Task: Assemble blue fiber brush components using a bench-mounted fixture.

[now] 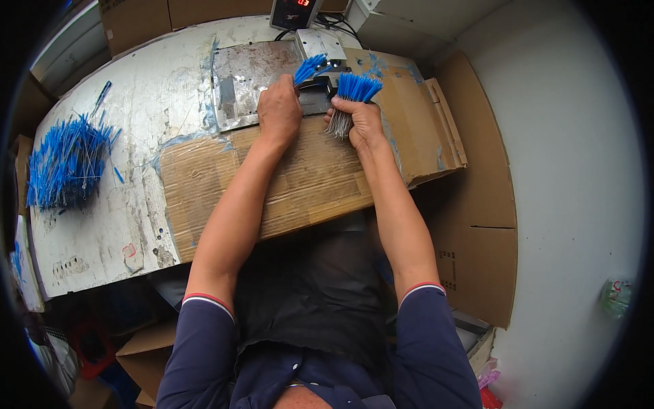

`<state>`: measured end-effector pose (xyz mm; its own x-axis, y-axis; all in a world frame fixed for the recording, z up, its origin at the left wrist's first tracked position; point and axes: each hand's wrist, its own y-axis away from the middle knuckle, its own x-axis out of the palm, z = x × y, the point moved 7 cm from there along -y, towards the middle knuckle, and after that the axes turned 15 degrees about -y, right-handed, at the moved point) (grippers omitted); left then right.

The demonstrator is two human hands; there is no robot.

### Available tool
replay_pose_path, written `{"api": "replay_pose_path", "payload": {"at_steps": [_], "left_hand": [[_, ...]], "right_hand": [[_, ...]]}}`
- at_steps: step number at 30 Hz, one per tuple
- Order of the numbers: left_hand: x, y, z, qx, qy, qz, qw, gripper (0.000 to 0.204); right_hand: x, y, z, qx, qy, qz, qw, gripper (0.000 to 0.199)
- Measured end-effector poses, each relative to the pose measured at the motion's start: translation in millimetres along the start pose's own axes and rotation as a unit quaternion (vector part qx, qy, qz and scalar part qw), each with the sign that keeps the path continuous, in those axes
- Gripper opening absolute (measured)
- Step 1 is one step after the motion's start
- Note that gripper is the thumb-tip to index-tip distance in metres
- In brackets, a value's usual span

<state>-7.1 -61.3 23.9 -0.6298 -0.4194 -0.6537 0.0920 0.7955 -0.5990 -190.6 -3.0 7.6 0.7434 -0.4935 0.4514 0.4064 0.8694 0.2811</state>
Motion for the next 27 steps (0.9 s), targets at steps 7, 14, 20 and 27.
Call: {"api": "replay_pose_path", "payload": {"at_steps": [7, 14, 20, 27], "left_hand": [[-3.4, 1.5, -10.9, 0.04, -0.044, 0.012, 0.998, 0.009], [0.8, 2.8, -15.8, 0.072, -0.086, 0.04, 0.993, 0.012], [-5.6, 0.1, 0.7, -0.025, 0.005, -0.016, 1.0, 0.005], [-8.7, -1.3, 5.2, -0.059, 0.04, -0.024, 0.997, 0.005]], "right_hand": [[0.5, 3.6, -0.6, 0.044, -0.063, 0.048, 0.996, 0.017], [0.3, -3.8, 0.5, 0.032, 0.016, 0.072, 0.997, 0.013], [6.5, -3.8, 0.5, 0.01, 0.021, 0.052, 0.998, 0.015], [14.2, -4.5, 0.5, -0.034, 0.079, -0.014, 0.996, 0.015]]}}
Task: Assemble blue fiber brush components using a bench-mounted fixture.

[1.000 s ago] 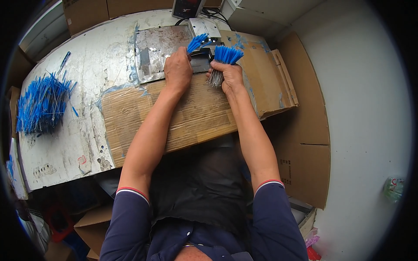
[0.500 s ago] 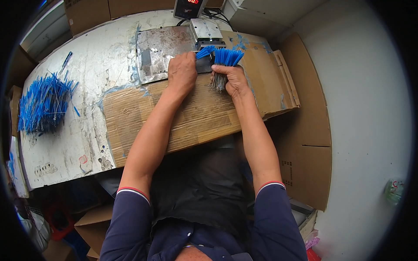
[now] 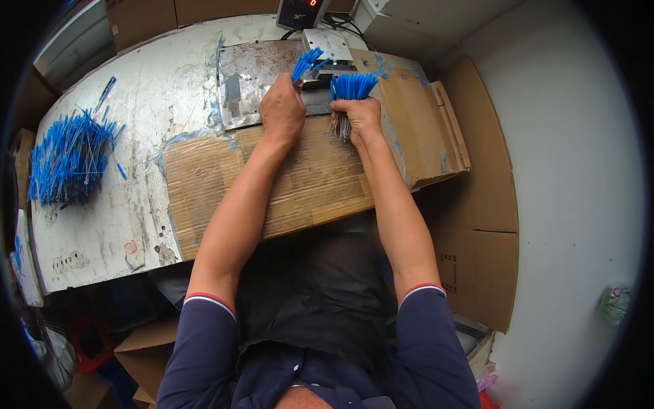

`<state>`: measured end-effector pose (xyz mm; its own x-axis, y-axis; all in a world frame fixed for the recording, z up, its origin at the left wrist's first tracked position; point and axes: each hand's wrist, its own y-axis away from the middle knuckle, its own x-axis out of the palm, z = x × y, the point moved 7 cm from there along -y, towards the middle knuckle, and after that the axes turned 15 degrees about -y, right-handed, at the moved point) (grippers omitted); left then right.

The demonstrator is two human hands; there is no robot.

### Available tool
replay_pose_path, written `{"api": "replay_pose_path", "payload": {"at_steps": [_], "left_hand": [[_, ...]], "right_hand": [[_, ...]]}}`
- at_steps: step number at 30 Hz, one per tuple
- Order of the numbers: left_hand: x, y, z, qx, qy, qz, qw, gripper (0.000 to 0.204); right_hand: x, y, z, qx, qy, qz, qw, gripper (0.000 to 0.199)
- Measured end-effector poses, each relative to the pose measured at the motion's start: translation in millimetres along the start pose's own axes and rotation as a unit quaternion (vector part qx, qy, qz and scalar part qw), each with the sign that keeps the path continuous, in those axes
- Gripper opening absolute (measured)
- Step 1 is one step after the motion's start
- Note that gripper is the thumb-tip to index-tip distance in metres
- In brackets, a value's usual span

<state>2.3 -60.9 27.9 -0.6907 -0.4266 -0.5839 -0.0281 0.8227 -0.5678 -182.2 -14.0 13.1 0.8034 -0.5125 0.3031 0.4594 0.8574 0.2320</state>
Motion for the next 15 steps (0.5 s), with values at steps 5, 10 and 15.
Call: {"api": "replay_pose_path", "payload": {"at_steps": [5, 10, 15], "left_hand": [[0.8, 0.6, 5.4, -0.017, 0.013, -0.013, 1.0, 0.008], [3.0, 1.0, 7.5, -0.018, 0.012, -0.019, 1.0, 0.008], [0.8, -0.1, 5.9, -0.005, -0.008, -0.048, 0.999, 0.008]], "right_hand": [[4.9, -3.8, 4.6, -0.051, 0.033, -0.029, 0.998, 0.01], [8.0, -3.6, 2.9, -0.058, 0.055, -0.053, 0.995, 0.012], [10.0, -6.0, 3.2, -0.067, 0.081, -0.076, 0.992, 0.015]]}}
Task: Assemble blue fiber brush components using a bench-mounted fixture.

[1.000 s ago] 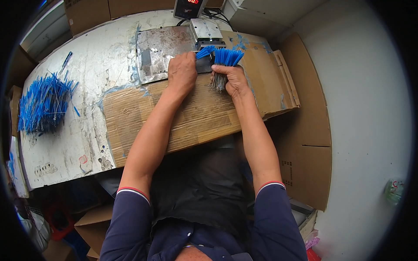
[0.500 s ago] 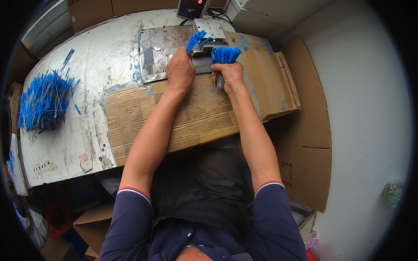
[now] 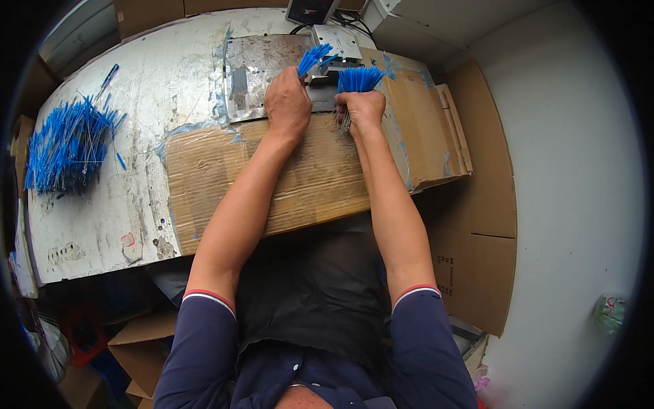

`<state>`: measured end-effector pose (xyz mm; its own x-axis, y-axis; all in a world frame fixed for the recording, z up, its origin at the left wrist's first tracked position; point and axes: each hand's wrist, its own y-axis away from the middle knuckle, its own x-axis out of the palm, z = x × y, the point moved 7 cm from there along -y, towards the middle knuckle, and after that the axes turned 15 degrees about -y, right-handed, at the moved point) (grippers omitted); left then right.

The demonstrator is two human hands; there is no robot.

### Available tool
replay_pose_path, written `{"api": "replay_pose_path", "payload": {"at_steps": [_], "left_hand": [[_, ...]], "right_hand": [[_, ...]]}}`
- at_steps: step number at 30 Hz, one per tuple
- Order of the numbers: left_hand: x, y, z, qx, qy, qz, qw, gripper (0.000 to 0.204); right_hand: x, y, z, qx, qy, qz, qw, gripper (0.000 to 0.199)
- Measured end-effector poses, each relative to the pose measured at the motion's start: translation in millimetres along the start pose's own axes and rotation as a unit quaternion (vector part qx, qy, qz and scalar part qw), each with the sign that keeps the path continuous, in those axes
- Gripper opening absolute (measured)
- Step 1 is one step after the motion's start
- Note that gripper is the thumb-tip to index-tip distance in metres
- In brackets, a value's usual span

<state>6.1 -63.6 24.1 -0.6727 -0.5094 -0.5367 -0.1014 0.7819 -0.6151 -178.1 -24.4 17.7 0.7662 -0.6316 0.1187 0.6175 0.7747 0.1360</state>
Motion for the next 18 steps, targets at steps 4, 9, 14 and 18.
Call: {"api": "replay_pose_path", "payload": {"at_steps": [4, 9, 14, 18], "left_hand": [[-4.5, 0.2, -0.6, 0.011, -0.012, -0.018, 1.0, 0.006], [-4.2, -0.3, -2.1, 0.019, -0.001, -0.016, 1.0, 0.006], [4.0, 2.7, -6.8, 0.047, -0.006, 0.07, 0.996, 0.004], [4.4, 2.5, -7.1, 0.054, -0.007, 0.066, 0.996, 0.003]], "right_hand": [[-2.3, 2.3, -2.1, 0.03, -0.044, -0.023, 0.998, 0.01], [-12.2, -0.6, -9.0, 0.077, -0.118, -0.023, 0.99, 0.01], [-14.0, 8.5, -5.0, 0.059, -0.154, 0.054, 0.985, 0.012], [-17.4, 9.0, -6.1, 0.099, -0.139, 0.115, 0.979, 0.014]]}}
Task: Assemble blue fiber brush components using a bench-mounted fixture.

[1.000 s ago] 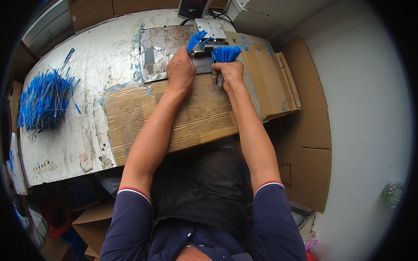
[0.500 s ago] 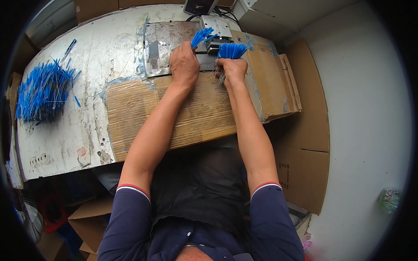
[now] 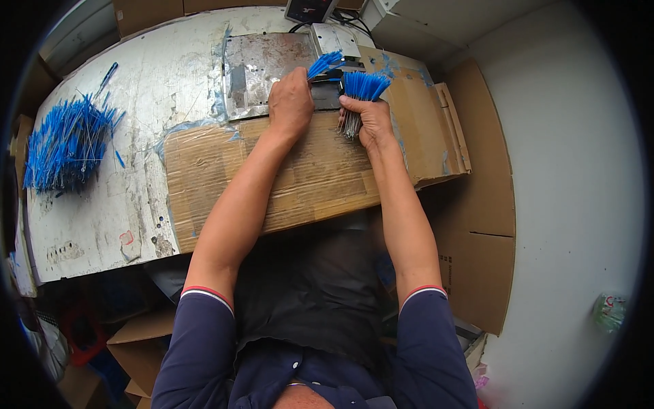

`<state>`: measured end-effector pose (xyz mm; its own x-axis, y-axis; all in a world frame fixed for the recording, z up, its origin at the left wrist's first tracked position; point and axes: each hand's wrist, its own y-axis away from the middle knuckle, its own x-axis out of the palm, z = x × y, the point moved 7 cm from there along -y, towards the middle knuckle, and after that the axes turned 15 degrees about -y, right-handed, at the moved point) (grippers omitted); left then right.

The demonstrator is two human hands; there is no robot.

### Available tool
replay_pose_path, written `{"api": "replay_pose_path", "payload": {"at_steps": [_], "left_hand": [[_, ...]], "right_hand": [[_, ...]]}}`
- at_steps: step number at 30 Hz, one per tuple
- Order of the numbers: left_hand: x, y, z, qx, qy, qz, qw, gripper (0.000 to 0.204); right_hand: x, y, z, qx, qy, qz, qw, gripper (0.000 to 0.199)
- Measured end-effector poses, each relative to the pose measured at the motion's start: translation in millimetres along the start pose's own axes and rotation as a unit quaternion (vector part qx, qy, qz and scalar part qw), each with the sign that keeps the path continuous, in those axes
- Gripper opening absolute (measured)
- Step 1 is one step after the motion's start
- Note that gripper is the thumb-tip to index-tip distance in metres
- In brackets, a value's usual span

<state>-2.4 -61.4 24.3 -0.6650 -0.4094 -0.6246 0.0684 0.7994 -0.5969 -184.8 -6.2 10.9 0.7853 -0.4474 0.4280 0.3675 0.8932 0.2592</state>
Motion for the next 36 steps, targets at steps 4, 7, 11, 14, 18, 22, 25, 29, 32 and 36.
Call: {"api": "replay_pose_path", "payload": {"at_steps": [4, 7, 11, 14, 18, 22, 25, 29, 32, 36], "left_hand": [[-3.2, 0.4, -5.3, 0.011, 0.005, -0.005, 1.0, 0.003], [-4.3, 0.6, -6.8, 0.019, -0.007, 0.0, 1.0, 0.003], [-4.4, 0.5, -8.1, 0.038, -0.025, -0.004, 0.999, 0.006], [-2.7, 0.3, -7.9, 0.037, -0.031, 0.011, 0.999, 0.008], [3.2, 2.3, -13.6, 0.066, -0.058, 0.024, 0.996, 0.008], [2.4, 3.0, -9.2, 0.036, -0.064, 0.018, 0.997, 0.011], [-1.7, 1.2, -1.3, -0.016, -0.043, -0.011, 0.999, 0.01], [-8.1, 0.8, 9.8, -0.075, 0.016, -0.073, 0.994, 0.007], [-7.0, 0.8, 10.0, -0.085, 0.028, -0.076, 0.993, 0.009], [-7.6, 1.2, 12.9, -0.087, 0.027, -0.083, 0.992, 0.01]], "right_hand": [[-6.2, -1.6, -0.1, 0.014, 0.018, 0.019, 1.0, 0.012], [-7.2, -0.8, 0.1, 0.022, -0.009, 0.016, 1.0, 0.01], [-3.1, 0.6, -1.3, 0.045, -0.076, 0.057, 0.994, 0.013], [-2.2, 4.1, -0.3, 0.035, 0.0, 0.069, 0.997, 0.014], [-4.2, 0.4, -1.1, 0.054, -0.005, 0.052, 0.997, 0.015], [-4.2, 4.0, 0.3, 0.038, 0.004, 0.01, 0.999, 0.012], [-1.8, 4.4, 3.8, -0.011, 0.033, -0.014, 0.999, 0.01], [4.5, 5.3, 8.5, -0.103, 0.091, -0.05, 0.989, 0.011], [3.6, 0.5, 7.4, -0.12, 0.102, -0.069, 0.985, 0.011], [10.6, 0.5, 4.3, -0.126, 0.104, -0.09, 0.982, 0.013]]}}
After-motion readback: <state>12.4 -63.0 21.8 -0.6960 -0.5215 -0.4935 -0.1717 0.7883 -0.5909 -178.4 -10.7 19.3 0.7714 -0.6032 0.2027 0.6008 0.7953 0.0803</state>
